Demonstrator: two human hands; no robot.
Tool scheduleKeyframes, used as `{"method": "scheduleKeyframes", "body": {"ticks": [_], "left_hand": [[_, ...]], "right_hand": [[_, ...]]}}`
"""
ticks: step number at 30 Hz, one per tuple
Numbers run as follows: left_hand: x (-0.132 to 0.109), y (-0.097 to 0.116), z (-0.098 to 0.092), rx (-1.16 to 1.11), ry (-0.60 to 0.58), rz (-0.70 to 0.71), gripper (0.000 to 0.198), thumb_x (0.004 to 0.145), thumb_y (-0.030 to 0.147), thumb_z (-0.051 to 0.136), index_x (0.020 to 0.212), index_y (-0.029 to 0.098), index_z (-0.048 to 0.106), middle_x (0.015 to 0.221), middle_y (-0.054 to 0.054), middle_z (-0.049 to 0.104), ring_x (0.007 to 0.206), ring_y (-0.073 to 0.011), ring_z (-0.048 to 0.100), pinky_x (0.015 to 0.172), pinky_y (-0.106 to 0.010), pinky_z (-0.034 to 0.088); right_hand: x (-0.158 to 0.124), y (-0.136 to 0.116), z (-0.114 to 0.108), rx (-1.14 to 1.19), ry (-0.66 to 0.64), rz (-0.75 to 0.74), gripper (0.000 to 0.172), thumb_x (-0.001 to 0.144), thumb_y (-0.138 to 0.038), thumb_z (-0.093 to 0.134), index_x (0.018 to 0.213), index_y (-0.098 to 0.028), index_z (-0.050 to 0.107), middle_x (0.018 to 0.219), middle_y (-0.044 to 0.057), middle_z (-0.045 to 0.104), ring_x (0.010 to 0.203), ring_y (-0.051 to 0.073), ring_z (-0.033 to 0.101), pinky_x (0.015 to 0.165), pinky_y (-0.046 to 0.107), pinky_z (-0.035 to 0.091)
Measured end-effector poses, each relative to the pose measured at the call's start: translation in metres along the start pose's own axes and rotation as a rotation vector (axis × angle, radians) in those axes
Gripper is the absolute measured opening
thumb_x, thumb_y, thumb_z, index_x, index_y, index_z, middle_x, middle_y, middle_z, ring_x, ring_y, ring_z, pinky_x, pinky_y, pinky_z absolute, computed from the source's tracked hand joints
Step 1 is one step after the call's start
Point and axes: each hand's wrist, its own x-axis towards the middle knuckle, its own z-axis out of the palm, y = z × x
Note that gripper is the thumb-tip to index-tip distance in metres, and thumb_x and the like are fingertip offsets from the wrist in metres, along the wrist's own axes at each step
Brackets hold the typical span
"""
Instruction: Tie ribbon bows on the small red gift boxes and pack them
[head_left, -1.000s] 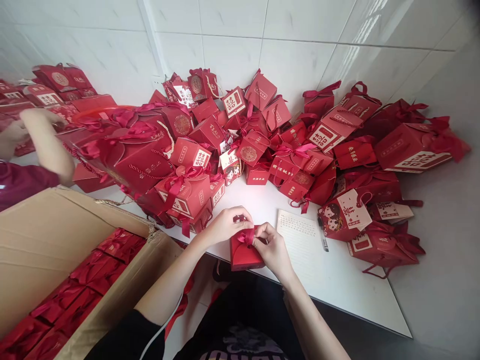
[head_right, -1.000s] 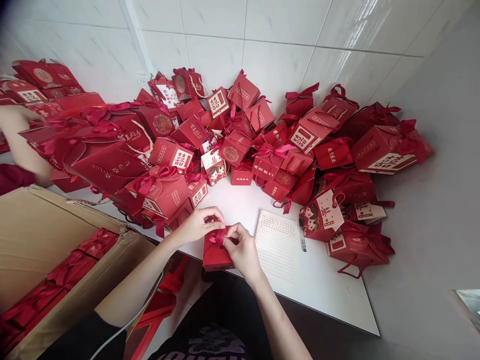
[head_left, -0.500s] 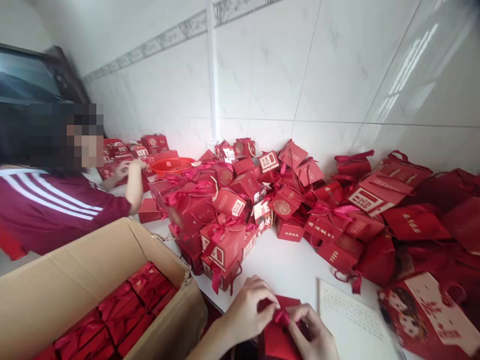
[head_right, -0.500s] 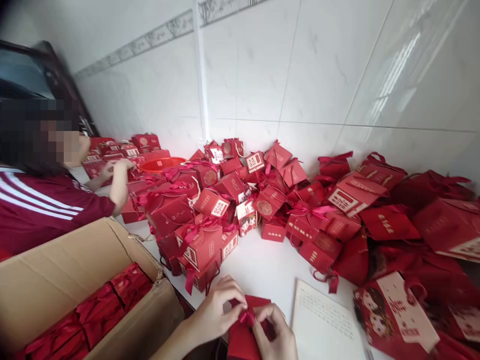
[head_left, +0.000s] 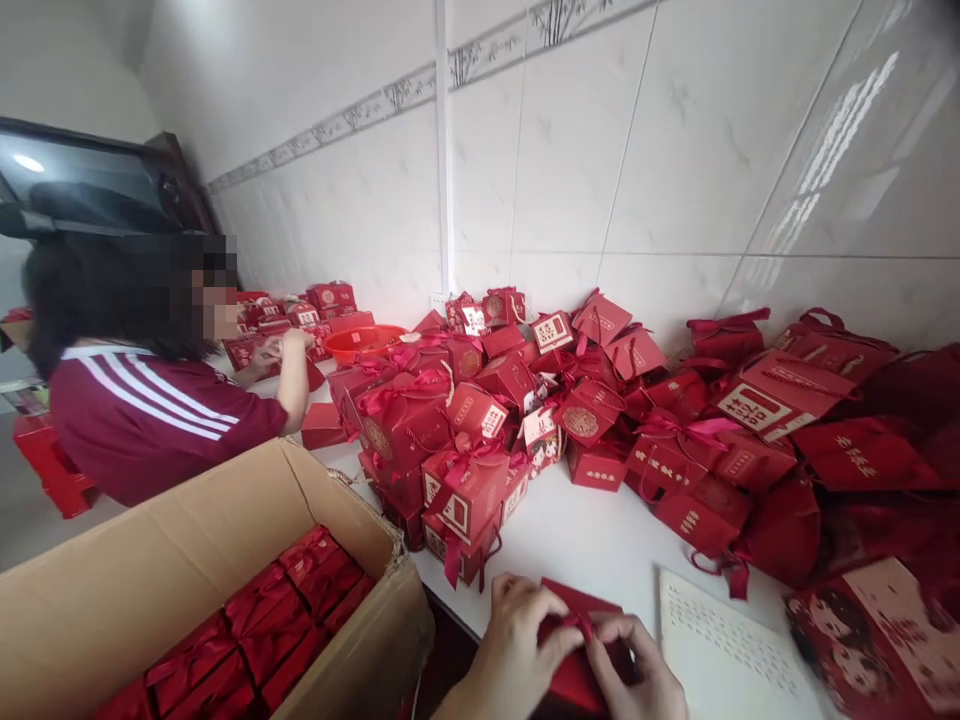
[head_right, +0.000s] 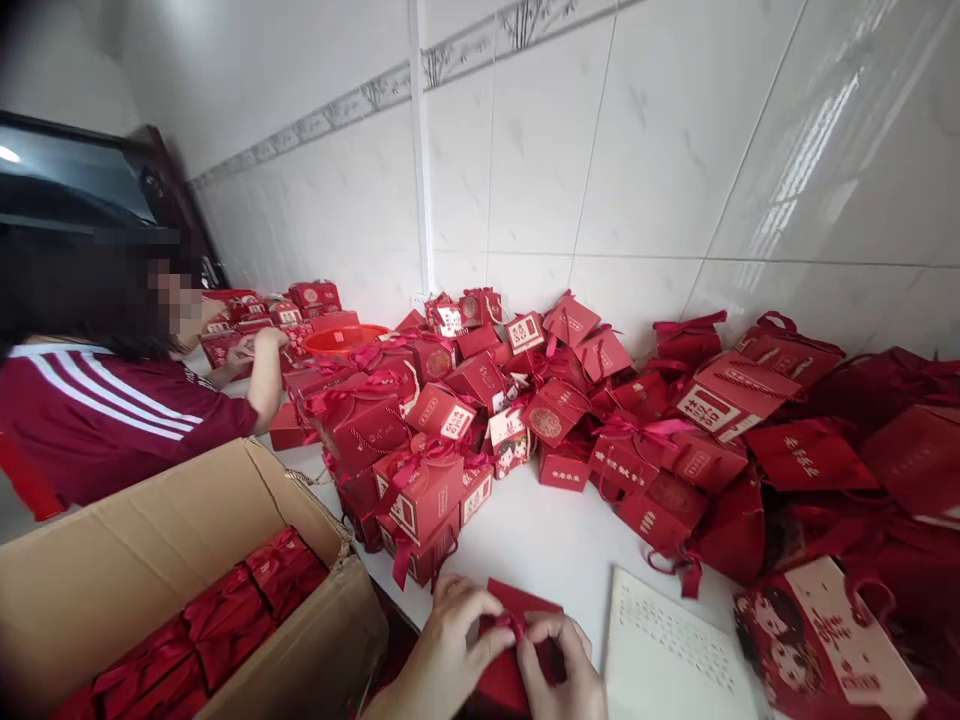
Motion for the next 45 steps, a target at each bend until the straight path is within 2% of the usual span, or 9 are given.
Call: {"method": "scheduleKeyframes", "body": {"ticks": [5,8,18,21,26,30,35,40,45], "left_hand": [[-0.002,0.009,0.003,-0.061,0.148,0.033,0.011,0.082,0.023,0.058,0.072,0.019,0.059,0.071,-0.001,0.064,0.076,-0.0184,0.056,0.078,-0.034,0.043],[-0.002,0.01,0.005,-0.117,0.174,0.022,0.01,0.082,0.026,0.056,0.074,0.02,0.059,0.072,-0.001,0.064,0.078,-0.0188,0.057,0.078,-0.034,0.043],[0.006,0.008,0.006,-0.172,0.011,0.009,0.017,0.072,0.027,0.07,0.083,0.021,0.059,0.08,0.0,0.068,0.078,-0.0191,0.063,0.084,-0.041,0.042],[0.012,0.008,0.004,-0.176,-0.047,-0.023,0.021,0.069,0.027,0.073,0.083,0.021,0.059,0.081,0.0,0.068,0.079,-0.02,0.063,0.087,-0.043,0.041],[0.015,0.01,0.003,-0.2,-0.089,-0.062,0.009,0.076,0.027,0.065,0.079,0.021,0.059,0.081,-0.001,0.067,0.079,-0.019,0.063,0.091,-0.046,0.038],[0.014,0.01,0.002,-0.261,-0.112,-0.076,0.006,0.077,0.022,0.062,0.082,0.02,0.059,0.083,-0.002,0.066,0.082,-0.0192,0.062,0.089,-0.043,0.041],[0.013,0.012,0.001,-0.346,-0.116,-0.086,0.007,0.077,0.023,0.057,0.083,0.019,0.058,0.085,-0.004,0.064,0.083,-0.0183,0.061,0.083,-0.036,0.046],[0.013,0.013,0.003,-0.34,-0.084,-0.089,0.012,0.082,0.031,0.053,0.079,0.02,0.056,0.08,-0.002,0.064,0.08,-0.0175,0.061,0.082,-0.036,0.045],[0.013,0.014,0.008,-0.338,-0.054,-0.098,0.011,0.083,0.029,0.051,0.077,0.02,0.055,0.078,-0.001,0.064,0.078,-0.017,0.061,0.08,-0.035,0.046]], "right_hand": [[0.005,-0.026,-0.011,-0.072,-0.034,-0.004,0.021,0.076,-0.039,0.058,0.067,-0.02,0.055,0.066,0.002,0.063,0.064,0.018,0.061,0.063,0.029,0.049],[0.006,-0.032,-0.012,-0.115,-0.06,-0.003,0.014,0.077,-0.033,0.058,0.072,-0.021,0.056,0.071,0.002,0.064,0.07,0.018,0.061,0.068,0.031,0.049],[0.003,-0.033,-0.016,-0.063,-0.053,0.073,0.01,0.078,-0.03,0.059,0.072,-0.021,0.057,0.072,0.001,0.063,0.071,0.018,0.059,0.07,0.032,0.046],[0.005,-0.033,-0.02,-0.037,-0.107,0.107,0.011,0.079,-0.03,0.058,0.072,-0.021,0.058,0.073,0.001,0.063,0.071,0.017,0.059,0.069,0.031,0.046],[0.015,-0.032,-0.032,-0.04,-0.228,0.126,0.012,0.08,-0.032,0.059,0.075,-0.021,0.061,0.076,0.002,0.065,0.073,0.017,0.058,0.069,0.03,0.045],[0.023,-0.032,-0.038,-0.073,-0.297,0.093,0.012,0.08,-0.032,0.058,0.075,-0.022,0.062,0.074,0.001,0.066,0.071,0.017,0.058,0.068,0.029,0.045],[0.024,-0.034,-0.038,-0.136,-0.304,0.04,0.011,0.083,-0.028,0.055,0.077,-0.022,0.061,0.075,0.001,0.066,0.071,0.016,0.059,0.069,0.029,0.045],[0.025,-0.036,-0.039,-0.187,-0.316,-0.049,0.009,0.084,-0.024,0.054,0.078,-0.022,0.061,0.074,-0.001,0.067,0.07,0.015,0.06,0.069,0.028,0.046],[0.026,-0.032,-0.039,-0.216,-0.321,-0.148,0.012,0.087,-0.024,0.051,0.078,-0.023,0.059,0.076,0.0,0.066,0.07,0.015,0.059,0.071,0.03,0.046]]}}
